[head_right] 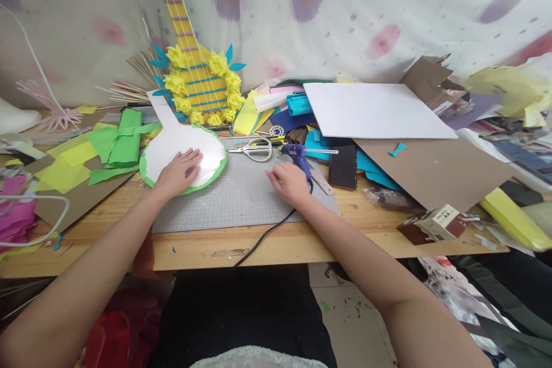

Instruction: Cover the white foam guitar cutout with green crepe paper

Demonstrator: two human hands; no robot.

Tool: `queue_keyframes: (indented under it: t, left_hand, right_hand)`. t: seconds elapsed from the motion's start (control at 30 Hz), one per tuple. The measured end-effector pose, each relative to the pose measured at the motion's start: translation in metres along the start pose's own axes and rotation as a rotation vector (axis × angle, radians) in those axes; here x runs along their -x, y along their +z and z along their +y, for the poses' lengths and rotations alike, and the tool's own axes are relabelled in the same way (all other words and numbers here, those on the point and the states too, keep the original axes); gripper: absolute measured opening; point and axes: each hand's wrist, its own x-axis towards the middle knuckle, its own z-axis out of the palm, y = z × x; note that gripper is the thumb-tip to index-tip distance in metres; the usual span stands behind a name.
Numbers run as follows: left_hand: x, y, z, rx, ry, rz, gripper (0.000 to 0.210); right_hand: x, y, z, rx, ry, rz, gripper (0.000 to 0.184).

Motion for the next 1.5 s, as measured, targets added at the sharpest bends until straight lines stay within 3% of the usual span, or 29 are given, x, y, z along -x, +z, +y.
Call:
queue_keyframes:
  t: [0.07, 0.2, 0.37, 0.47, 0.93, 1.07, 1.27, 1.5]
  left_hand:
    - [0.001, 0.001, 0.000, 0.002, 0.004, 0.008, 0.051]
    - [0.003, 0.002, 0.000, 0.007, -0.002, 0.022, 0.050]
    - [0.004, 0.001, 0.002, -0.001, -0.004, 0.039, 0.050]
    - [0.004, 0.001, 0.003, -0.014, -0.002, 0.045, 0.049]
    - [0.001, 0.004, 0.001, -0.049, 0.034, 0.024, 0.047]
    - [0.000, 0.004, -0.001, -0.030, 0.019, 0.018, 0.047]
    - [0.001, 0.006, -0.003, -0.013, 0.031, 0.038, 0.047]
    - [0.001, 0.006, -0.001, -0.029, 0.042, 0.025, 0.046]
  right_hand:
    - [-0.019, 0.009, -0.025, -0.066, -0.092, -0.097, 0.029]
    - [-0.064, 0.039, -0.058, -0.338, -0.046, -0.208, 0.013]
    - [-0.089, 0.072, -0.066, -0.850, 0.010, -0.315, 0.026]
    - [-0.092, 0.079, -0.067, -0.990, 0.091, -0.306, 0.033]
    - [-0.104, 0.071, -0.084, -0.558, 0.234, -0.250, 0.031]
    - [-0.103, 0.068, -0.080, -0.643, 0.208, -0.279, 0.033]
    - [-0.092, 0.069, -0.067, -0.762, -0.020, -0.346, 0.039]
    - [-0.096, 0.074, -0.079, -0.576, 0.103, -0.288, 0.043]
